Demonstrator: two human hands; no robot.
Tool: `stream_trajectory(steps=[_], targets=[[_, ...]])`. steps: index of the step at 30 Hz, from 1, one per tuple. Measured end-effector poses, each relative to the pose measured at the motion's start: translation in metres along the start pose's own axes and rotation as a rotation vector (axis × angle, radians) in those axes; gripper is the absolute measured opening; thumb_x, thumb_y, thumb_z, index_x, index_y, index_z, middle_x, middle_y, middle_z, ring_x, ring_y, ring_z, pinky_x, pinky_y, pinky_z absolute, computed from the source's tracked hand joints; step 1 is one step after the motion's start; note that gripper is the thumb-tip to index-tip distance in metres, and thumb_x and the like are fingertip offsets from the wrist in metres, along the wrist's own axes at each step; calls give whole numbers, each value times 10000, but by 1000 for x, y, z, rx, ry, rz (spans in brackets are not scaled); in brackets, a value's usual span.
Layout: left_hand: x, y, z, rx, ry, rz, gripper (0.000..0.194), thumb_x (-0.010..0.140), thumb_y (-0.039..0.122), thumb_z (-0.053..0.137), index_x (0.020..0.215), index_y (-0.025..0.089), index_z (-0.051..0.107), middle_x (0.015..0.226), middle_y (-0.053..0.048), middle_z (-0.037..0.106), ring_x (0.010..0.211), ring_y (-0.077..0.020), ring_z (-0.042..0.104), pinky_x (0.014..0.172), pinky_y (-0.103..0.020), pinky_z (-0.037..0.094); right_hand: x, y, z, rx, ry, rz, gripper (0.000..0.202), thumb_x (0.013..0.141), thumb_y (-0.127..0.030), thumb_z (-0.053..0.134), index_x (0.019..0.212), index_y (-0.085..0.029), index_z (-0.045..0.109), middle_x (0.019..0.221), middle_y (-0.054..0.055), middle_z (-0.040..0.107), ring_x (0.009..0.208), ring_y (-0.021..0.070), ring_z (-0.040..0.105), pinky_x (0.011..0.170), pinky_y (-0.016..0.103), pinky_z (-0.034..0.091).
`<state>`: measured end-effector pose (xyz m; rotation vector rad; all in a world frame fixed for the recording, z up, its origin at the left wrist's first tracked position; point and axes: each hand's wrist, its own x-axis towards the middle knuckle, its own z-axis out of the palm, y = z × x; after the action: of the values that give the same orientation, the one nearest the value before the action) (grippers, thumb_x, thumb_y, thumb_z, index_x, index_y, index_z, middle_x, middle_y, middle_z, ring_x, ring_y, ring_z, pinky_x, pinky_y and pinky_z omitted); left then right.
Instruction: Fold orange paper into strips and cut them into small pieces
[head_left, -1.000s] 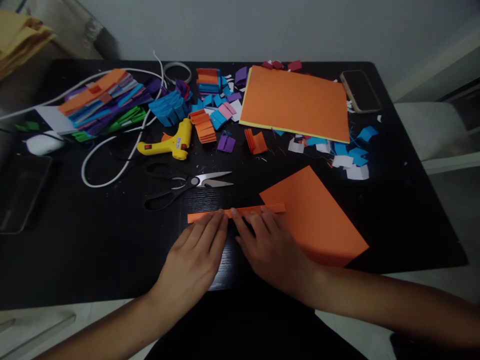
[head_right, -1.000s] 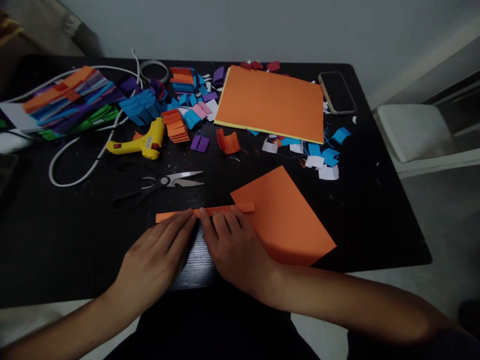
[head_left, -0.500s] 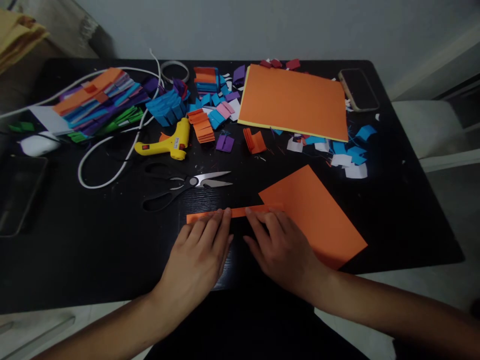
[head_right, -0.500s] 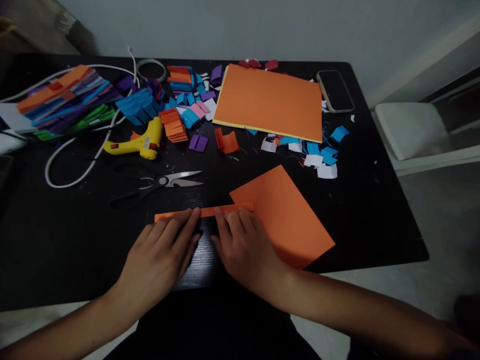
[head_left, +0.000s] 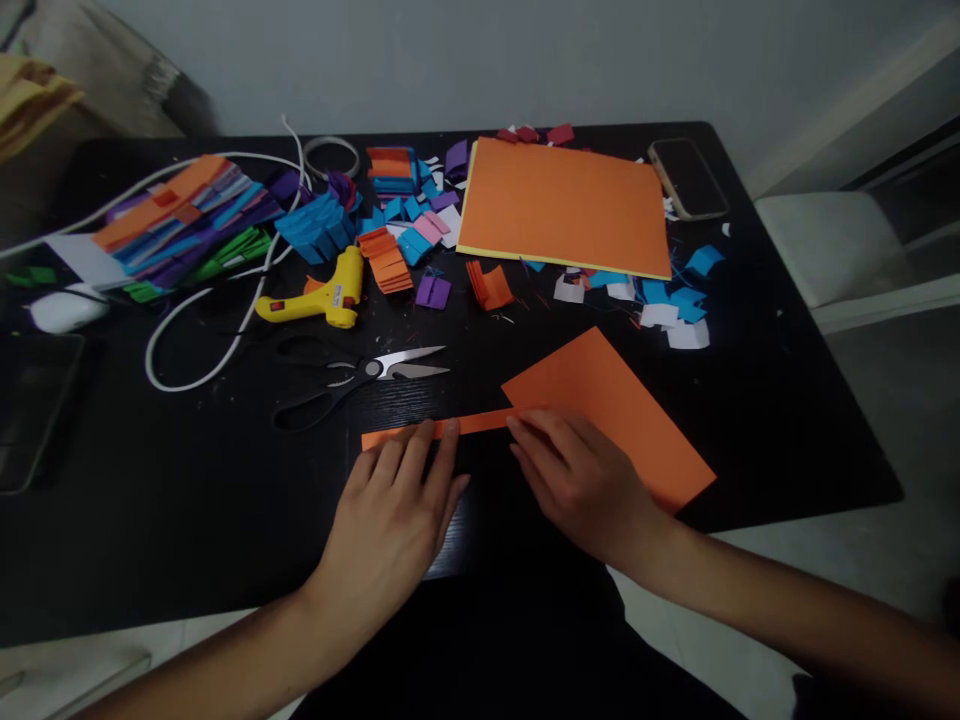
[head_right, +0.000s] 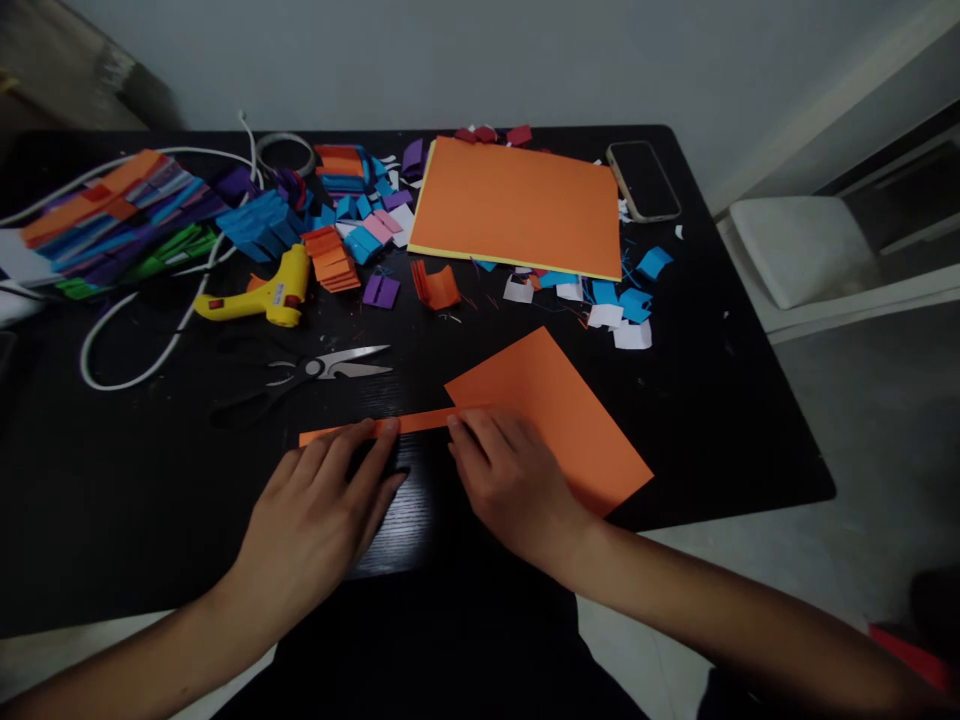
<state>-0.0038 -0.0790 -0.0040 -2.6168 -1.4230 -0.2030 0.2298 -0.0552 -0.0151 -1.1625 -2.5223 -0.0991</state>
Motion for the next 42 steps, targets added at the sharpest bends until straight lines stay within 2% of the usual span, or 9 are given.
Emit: stream_trajectory(steps=[5,9,11,16,24,31,35,42], targets=[[1,3,1,-11,-13,2,449,1056,265,583,1419,4,628,1346,-219,719,1167,-358,666,886,-468,503,1,-8,-2,-71,-37,21,288,1049,-172,608,1241,0,737,1099,197,772,1022,288,711,858,421,632],[1,5,1,-9,0,-19,487,1049,313,600,1411,-12,628,1291,-221,737,1081,-349,679,824,-455,498,3,-14,0,-94,-125,59,441,1075,-320,583,1419,-53,654,1028,181,735,901,298,677,742,432,600],[0,4,2,-10,1,-29,500,1048,337,602,1409,-8,630,1268,-213,741,1029,-339,682,806,-446,497,3,-16,1,-112,-148,69,480,1085,-360,555,1443,-51,632,1018,187,716,877,301,653,720,433,578],[-5,0,3,-18,12,-35,554,1048,379,606,1417,-34,610,1227,-219,737,1000,-332,685,827,-430,510,-2,-13,0,-94,-143,91,523,1088,-379,544,1408,28,618,1059,209,700,989,323,622,835,463,566],[-5,1,5,-25,16,-41,552,1048,371,606,1419,-36,597,1220,-222,727,996,-341,690,802,-432,522,-15,-4,-10,-159,-136,187,532,1085,-423,539,1368,17,633,1072,217,701,1004,336,624,823,468,576],[-6,1,6,-27,27,-44,555,1059,373,581,1439,-31,577,1195,-220,727,1011,-340,695,789,-429,530,-15,-3,-6,-195,-91,131,470,1106,-378,511,1316,13,666,1267,249,712,1191,350,640,952,482,585],[-8,-2,6,-13,21,-48,595,1068,416,554,1449,-41,559,1206,-229,716,1035,-345,686,829,-436,541,-15,-1,-5,-205,-61,97,488,1100,-366,526,1285,60,676,1233,250,740,1161,364,660,958,486,593],[-27,-21,-2,73,6,-68,659,1062,472,547,1446,-63,552,1200,-246,697,1064,-365,673,896,-455,532,-16,-1,-2,-211,-67,96,494,1108,-371,503,1289,54,678,1227,261,743,1174,362,663,943,486,597]])
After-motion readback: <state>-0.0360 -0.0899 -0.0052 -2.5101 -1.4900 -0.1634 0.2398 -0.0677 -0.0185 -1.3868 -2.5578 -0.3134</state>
